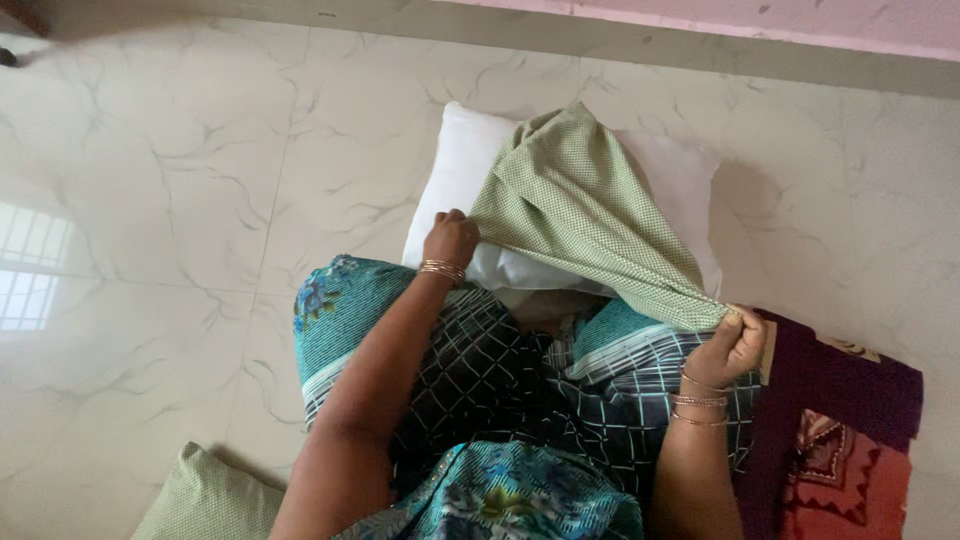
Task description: The person inserts a white pillow into a green patterned pillowcase while sitting on the floor. They adjust the pillow and case, then fold a small green cloth and place it on top of the pillow.
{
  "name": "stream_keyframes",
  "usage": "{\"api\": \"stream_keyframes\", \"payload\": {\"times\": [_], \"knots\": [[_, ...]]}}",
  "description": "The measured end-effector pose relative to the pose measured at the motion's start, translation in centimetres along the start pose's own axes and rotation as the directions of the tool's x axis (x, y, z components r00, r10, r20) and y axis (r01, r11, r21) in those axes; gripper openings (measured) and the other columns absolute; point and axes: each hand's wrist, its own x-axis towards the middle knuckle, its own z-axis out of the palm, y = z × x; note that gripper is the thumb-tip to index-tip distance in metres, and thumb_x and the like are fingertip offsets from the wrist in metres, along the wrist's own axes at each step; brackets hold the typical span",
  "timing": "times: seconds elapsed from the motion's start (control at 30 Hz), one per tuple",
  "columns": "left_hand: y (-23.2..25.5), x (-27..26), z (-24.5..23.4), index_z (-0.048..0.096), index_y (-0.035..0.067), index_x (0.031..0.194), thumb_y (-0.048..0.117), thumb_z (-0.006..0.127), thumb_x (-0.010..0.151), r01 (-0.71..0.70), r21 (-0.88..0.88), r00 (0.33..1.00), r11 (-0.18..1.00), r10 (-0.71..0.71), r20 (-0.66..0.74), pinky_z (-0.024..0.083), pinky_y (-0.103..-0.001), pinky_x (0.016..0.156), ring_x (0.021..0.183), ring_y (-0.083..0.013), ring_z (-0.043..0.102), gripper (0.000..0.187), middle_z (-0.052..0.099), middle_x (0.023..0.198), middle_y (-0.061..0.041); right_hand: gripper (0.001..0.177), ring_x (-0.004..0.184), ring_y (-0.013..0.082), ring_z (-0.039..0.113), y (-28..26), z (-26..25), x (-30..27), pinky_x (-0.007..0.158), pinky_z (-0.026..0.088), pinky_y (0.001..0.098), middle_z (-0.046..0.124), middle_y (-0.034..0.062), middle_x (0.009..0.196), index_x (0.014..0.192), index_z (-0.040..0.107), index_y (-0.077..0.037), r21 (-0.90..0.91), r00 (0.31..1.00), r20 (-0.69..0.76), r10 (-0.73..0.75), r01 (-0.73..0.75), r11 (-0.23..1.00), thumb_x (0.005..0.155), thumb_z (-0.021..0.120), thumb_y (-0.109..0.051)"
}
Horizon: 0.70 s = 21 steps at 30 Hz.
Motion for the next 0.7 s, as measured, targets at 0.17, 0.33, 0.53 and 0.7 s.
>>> {"api": "stream_keyframes", "payload": {"times": [0.17,0.33,0.53,0.7], "knots": [[0.2,0.7,-1.9,0.076,0.014,0.09,0.017,0.076,0.078,0.0,-0.273,0.997,0.962,-0.021,-0.074,0.057,-0.042,0.084,0.101,-0.0296,0.065,0.012,0.071,0.113,-0.008,0.028,0.081,0.0055,0.043,3.4,-1.5,0.5,0.073,0.039,0.0224,0.056,-0.0036,0.094,0.11,0.063,0.002,0.034,0.979,-0.103,0.177,-0.174,0.984,0.113,0.059,-0.026],[2.2,2.5,-2.3,0.074,0.02,0.103,0.022,0.066,0.099,0.181,-0.159,0.973,0.971,-0.153,0.174,0.056,-0.038,0.086,0.097,-0.0251,0.071,0.009,0.076,0.103,-0.007,0.023,0.085,0.0054,0.046,4.7,-0.8,0.9,0.077,0.042,0.0218,0.056,-0.0048,0.095,0.11,0.062,0.0,0.087,0.953,-0.137,0.271,-0.261,0.961,0.112,0.06,-0.023],[2.8,6.6,0.3,0.079,0.019,0.087,0.014,0.067,0.082,-0.22,0.188,0.967,0.957,0.24,-0.089,0.059,-0.039,0.088,0.124,-0.0279,0.061,0.013,0.068,0.13,-0.004,0.018,0.087,0.0069,0.047,4.6,-0.6,0.9,0.08,0.043,0.023,0.056,-0.0032,0.096,0.108,0.062,0.001,0.08,0.942,-0.107,0.317,-0.309,0.948,0.112,0.058,-0.016],[2.5,8.6,1.4,0.081,0.022,0.085,0.016,0.067,0.083,-0.288,0.138,0.957,0.948,0.29,0.001,0.058,-0.041,0.086,0.126,-0.0303,0.057,0.015,0.062,0.14,-0.007,0.018,0.092,0.0087,0.054,5.2,-0.3,1.1,0.087,0.049,0.0246,0.063,-0.0006,0.101,0.109,0.064,0.002,0.085,0.935,-0.107,0.337,-0.33,0.94,0.111,0.056,-0.014]]}}
